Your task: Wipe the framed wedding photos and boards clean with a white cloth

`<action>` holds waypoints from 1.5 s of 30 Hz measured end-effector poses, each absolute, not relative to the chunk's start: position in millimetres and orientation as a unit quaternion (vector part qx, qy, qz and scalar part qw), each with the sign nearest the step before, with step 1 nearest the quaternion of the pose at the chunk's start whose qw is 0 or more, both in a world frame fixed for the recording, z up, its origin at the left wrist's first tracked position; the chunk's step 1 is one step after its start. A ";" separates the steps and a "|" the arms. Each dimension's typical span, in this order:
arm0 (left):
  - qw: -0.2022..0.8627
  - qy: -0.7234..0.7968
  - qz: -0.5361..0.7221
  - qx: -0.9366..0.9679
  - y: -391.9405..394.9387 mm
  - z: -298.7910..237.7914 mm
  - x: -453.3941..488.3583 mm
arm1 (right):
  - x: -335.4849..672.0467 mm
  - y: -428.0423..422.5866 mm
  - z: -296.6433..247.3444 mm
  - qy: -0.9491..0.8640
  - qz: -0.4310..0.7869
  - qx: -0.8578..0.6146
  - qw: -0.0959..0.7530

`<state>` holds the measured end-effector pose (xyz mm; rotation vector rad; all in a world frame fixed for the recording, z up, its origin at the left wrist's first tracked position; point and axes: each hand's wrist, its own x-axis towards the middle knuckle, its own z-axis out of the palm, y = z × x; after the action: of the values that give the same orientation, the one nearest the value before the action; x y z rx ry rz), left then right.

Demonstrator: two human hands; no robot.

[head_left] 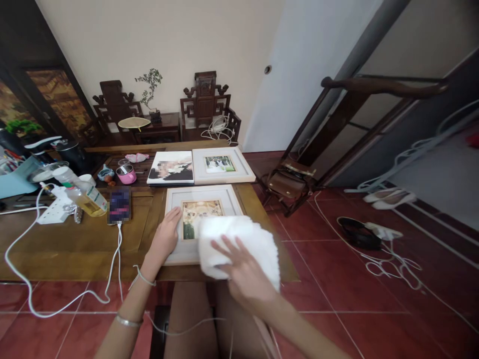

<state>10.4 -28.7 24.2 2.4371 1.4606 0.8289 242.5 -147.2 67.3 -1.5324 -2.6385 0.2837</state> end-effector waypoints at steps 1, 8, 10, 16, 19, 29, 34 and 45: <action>0.090 0.491 0.277 0.821 -28.3 23.2 10.7 | 260.9 -144.3 66.5 -0.852 0.092 -0.513 0.049; 0.098 0.505 0.241 0.823 -27.0 22.0 11.4 | 289.9 -67.3 91.1 -0.820 0.033 -0.557 0.131; 0.098 0.504 0.245 0.822 -27.1 21.0 11.3 | 261.1 -31.5 101.5 -0.822 -0.004 -0.549 0.151; 0.084 0.490 0.263 0.827 -25.8 21.2 11.9 | 165.8 33.1 104.8 -0.920 -0.017 -0.379 0.096; 0.083 0.481 0.270 0.830 -24.9 21.3 12.1 | 161.8 29.6 94.7 -0.923 -0.019 -0.375 0.089; 0.078 0.487 0.279 0.824 -26.8 16.9 11.2 | 289.8 8.0 90.5 -0.866 -0.025 -0.497 0.048; 0.079 0.502 0.276 0.816 -27.1 20.7 13.3 | 298.0 -62.0 93.9 -0.867 -0.009 -0.496 0.044; 0.087 0.504 0.235 0.827 -26.4 24.5 10.6 | 294.0 -83.0 83.6 -0.850 0.083 -0.512 0.094</action>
<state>10.6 -26.4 24.5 2.4625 1.5003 0.6998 294.0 -83.0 83.6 -1.5178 -2.5214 0.2452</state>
